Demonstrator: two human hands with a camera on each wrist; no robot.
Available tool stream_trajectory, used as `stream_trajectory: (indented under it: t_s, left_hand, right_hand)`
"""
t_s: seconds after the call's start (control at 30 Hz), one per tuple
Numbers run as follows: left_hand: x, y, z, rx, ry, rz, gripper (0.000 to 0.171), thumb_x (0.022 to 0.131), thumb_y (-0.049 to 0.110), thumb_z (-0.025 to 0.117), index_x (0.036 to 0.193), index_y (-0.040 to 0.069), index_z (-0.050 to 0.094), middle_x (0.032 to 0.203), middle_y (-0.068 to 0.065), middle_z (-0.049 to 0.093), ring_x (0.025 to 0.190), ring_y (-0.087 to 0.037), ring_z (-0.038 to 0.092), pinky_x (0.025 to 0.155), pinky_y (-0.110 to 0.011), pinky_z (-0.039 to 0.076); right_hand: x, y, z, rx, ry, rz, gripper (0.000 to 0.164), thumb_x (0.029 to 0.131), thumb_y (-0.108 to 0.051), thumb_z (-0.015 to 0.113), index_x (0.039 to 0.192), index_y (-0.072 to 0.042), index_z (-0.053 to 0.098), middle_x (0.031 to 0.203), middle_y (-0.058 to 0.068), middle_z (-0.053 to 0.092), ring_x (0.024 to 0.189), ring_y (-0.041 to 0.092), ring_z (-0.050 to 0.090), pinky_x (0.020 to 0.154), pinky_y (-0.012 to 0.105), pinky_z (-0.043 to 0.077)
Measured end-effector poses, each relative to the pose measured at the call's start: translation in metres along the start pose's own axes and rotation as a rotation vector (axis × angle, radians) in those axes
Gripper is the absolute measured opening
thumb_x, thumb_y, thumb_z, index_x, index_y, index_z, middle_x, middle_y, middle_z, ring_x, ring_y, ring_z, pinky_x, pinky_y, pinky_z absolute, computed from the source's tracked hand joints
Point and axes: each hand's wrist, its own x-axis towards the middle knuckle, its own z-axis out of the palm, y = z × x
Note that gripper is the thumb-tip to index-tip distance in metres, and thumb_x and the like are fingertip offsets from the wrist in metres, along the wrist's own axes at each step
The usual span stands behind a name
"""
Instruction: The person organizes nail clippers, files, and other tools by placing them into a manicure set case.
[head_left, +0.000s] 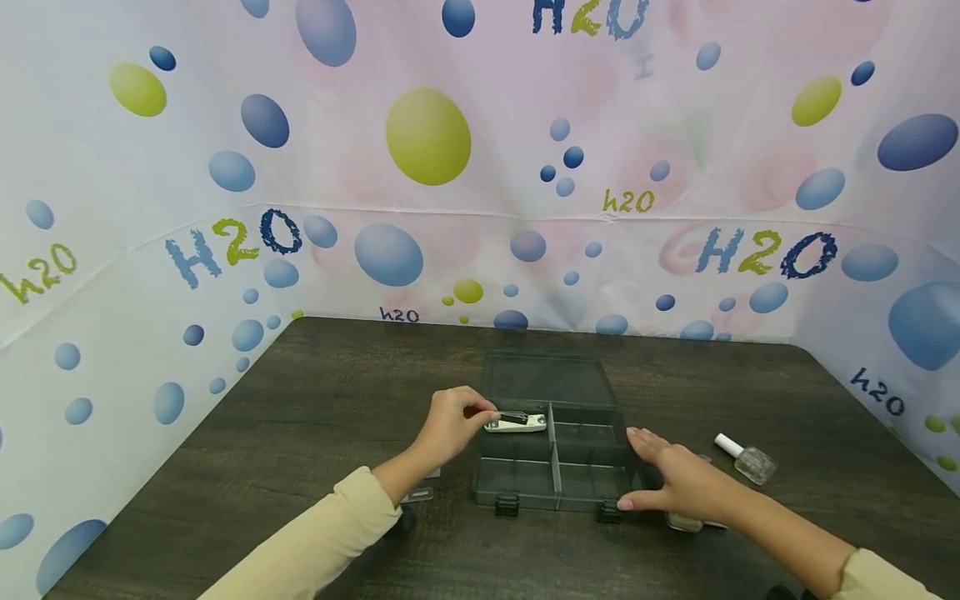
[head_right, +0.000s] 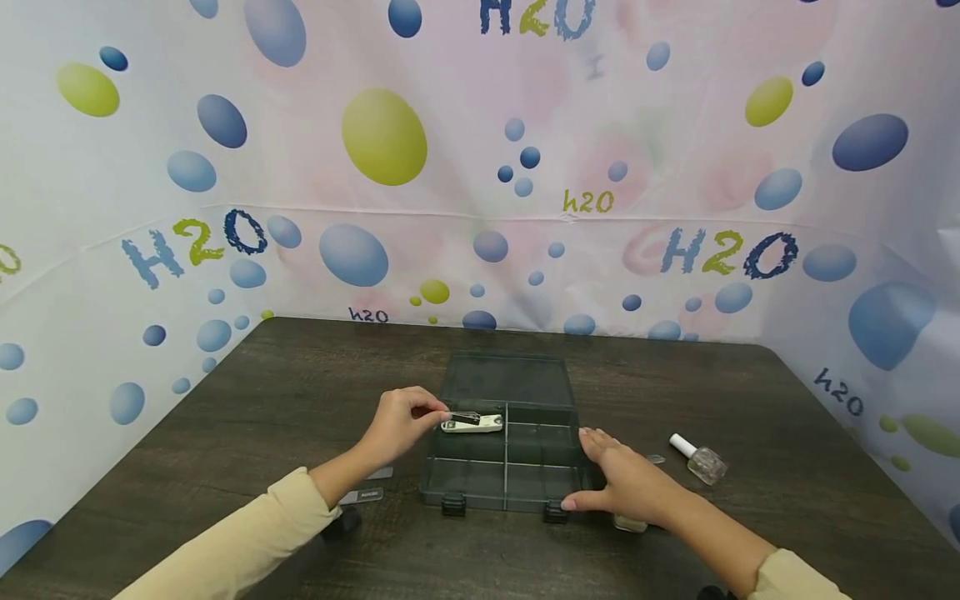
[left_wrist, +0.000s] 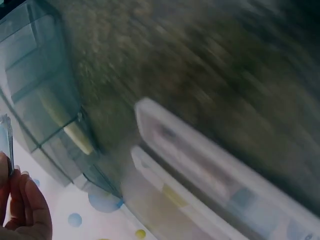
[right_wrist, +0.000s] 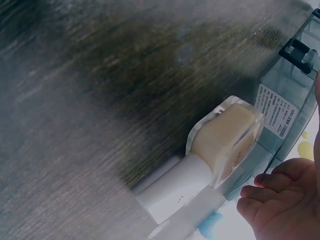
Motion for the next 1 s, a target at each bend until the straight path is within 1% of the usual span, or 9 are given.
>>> stream_trajectory:
  t_s: [0.1, 0.23, 0.3, 0.37, 0.53, 0.7, 0.8, 0.9, 1.0]
  left_hand:
    - [0.003, 0.001, 0.007, 0.026, -0.049, 0.037, 0.007, 0.081, 0.008, 0.069, 0.080, 0.003, 0.073, 0.079, -0.007, 0.067, 0.068, -0.015, 0.061, 0.058, -0.015, 0.048]
    - [0.008, 0.002, 0.015, 0.087, -0.127, 0.089, 0.007, 0.082, 0.008, 0.069, 0.080, 0.003, 0.073, 0.078, -0.006, 0.065, 0.069, -0.015, 0.060, 0.059, -0.016, 0.049]
    - [0.011, 0.004, 0.018, 0.116, -0.169, 0.093, 0.008, 0.082, 0.009, 0.069, 0.081, 0.002, 0.074, 0.078, -0.007, 0.065, 0.069, -0.016, 0.060, 0.059, -0.016, 0.049]
    - [0.014, 0.005, 0.020, 0.168, -0.217, 0.102, 0.010, 0.082, 0.010, 0.069, 0.081, 0.002, 0.074, 0.078, -0.006, 0.064, 0.070, -0.015, 0.060, 0.059, -0.016, 0.049]
    - [0.019, 0.008, 0.022, 0.269, -0.335, 0.102, 0.011, 0.083, 0.011, 0.068, 0.082, 0.002, 0.074, 0.078, -0.006, 0.065, 0.071, -0.015, 0.059, 0.060, -0.016, 0.048]
    - [0.026, 0.009, 0.022, 0.301, -0.408, 0.111, 0.011, 0.083, 0.009, 0.068, 0.078, 0.002, 0.074, 0.075, -0.008, 0.068, 0.067, -0.015, 0.061, 0.057, -0.018, 0.048]
    - [0.033, 0.009, 0.021, 0.330, -0.473, 0.107, 0.012, 0.084, 0.007, 0.068, 0.074, 0.002, 0.074, 0.072, -0.008, 0.069, 0.060, -0.013, 0.060, 0.053, -0.018, 0.046]
    - [0.039, 0.009, 0.020, 0.384, -0.551, 0.086, 0.013, 0.083, 0.005, 0.068, 0.071, 0.003, 0.073, 0.070, -0.007, 0.069, 0.057, -0.012, 0.059, 0.051, -0.019, 0.046]
    - [0.045, 0.010, 0.021, 0.468, -0.628, 0.070, 0.013, 0.083, 0.004, 0.067, 0.072, 0.005, 0.072, 0.072, -0.005, 0.069, 0.059, -0.012, 0.059, 0.052, -0.019, 0.046]
  right_hand:
    - [0.000, 0.001, 0.000, -0.005, 0.005, -0.005, 0.102, 0.073, -0.053, 0.069, 0.139, 0.014, 0.029, 0.141, 0.039, 0.026, 0.127, 0.055, 0.031, 0.095, 0.062, 0.038]
    - [0.000, 0.002, 0.001, 0.002, 0.006, -0.012, 0.102, 0.074, -0.053, 0.069, 0.138, 0.015, 0.029, 0.141, 0.039, 0.026, 0.127, 0.055, 0.030, 0.095, 0.062, 0.038]
    - [-0.001, 0.002, 0.001, 0.007, 0.006, -0.014, 0.102, 0.073, -0.053, 0.069, 0.138, 0.015, 0.029, 0.141, 0.040, 0.026, 0.127, 0.055, 0.030, 0.095, 0.062, 0.038]
    - [-0.001, 0.002, 0.001, 0.010, 0.008, -0.016, 0.102, 0.073, -0.053, 0.069, 0.139, 0.015, 0.029, 0.141, 0.040, 0.026, 0.128, 0.055, 0.030, 0.095, 0.062, 0.037]
    - [-0.002, 0.002, 0.001, 0.028, 0.008, -0.012, 0.103, 0.073, -0.052, 0.070, 0.139, 0.015, 0.028, 0.141, 0.039, 0.025, 0.129, 0.054, 0.029, 0.096, 0.063, 0.036]
    - [-0.001, 0.001, 0.001, 0.016, 0.009, -0.005, 0.103, 0.073, -0.053, 0.069, 0.139, 0.015, 0.028, 0.142, 0.038, 0.025, 0.129, 0.054, 0.029, 0.096, 0.062, 0.037]
    - [-0.001, 0.001, 0.000, 0.004, 0.015, -0.003, 0.103, 0.072, -0.054, 0.069, 0.139, 0.014, 0.029, 0.142, 0.038, 0.026, 0.128, 0.053, 0.030, 0.096, 0.061, 0.038]
    - [-0.002, 0.000, 0.000, -0.009, 0.020, -0.005, 0.103, 0.072, -0.055, 0.069, 0.139, 0.014, 0.029, 0.141, 0.038, 0.027, 0.128, 0.054, 0.031, 0.095, 0.062, 0.038]
    - [-0.002, 0.000, 0.000, -0.004, 0.023, -0.001, 0.104, 0.072, -0.056, 0.068, 0.139, 0.013, 0.029, 0.142, 0.037, 0.027, 0.128, 0.053, 0.031, 0.095, 0.062, 0.038]
